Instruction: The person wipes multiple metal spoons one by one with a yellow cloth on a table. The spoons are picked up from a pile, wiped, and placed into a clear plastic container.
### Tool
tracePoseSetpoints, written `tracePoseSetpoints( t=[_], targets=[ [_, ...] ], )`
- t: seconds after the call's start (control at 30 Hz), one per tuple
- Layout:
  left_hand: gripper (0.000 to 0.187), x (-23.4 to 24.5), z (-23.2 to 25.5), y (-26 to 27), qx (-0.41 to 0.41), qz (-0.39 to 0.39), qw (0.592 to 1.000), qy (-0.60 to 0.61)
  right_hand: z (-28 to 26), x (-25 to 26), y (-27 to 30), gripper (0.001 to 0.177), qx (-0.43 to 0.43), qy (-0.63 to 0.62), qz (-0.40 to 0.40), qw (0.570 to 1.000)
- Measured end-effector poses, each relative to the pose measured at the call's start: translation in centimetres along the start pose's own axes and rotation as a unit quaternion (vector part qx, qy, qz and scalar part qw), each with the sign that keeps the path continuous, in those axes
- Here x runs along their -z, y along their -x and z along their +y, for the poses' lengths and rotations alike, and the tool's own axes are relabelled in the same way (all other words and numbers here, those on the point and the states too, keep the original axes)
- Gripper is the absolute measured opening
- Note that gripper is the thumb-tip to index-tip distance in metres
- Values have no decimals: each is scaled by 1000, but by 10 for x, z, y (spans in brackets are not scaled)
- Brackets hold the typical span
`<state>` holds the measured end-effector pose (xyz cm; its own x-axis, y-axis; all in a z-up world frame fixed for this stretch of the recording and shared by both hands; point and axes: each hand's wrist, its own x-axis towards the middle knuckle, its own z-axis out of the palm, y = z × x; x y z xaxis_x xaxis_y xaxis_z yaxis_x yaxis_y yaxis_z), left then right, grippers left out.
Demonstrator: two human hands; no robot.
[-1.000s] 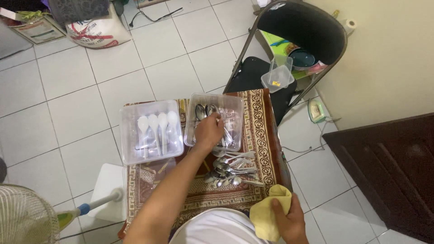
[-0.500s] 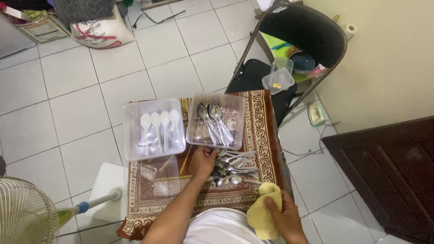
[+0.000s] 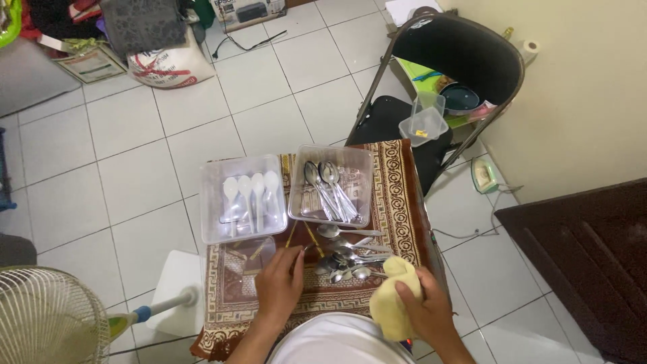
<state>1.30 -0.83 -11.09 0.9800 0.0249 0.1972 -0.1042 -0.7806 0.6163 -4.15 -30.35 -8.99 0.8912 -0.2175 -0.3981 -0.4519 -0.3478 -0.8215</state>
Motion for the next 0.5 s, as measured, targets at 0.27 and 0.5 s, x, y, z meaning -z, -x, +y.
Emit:
tracePoseSetpoints(
  t=[0.27,0.5],
  targets=[
    [24,56,69,-11,-180,-19,982,55,-77,-57,-16,37,413,142,-76,896],
    [19,41,65,9,69,-65,957,274,-75,-70,-28,18,395,-67,-74,913]
  ],
)
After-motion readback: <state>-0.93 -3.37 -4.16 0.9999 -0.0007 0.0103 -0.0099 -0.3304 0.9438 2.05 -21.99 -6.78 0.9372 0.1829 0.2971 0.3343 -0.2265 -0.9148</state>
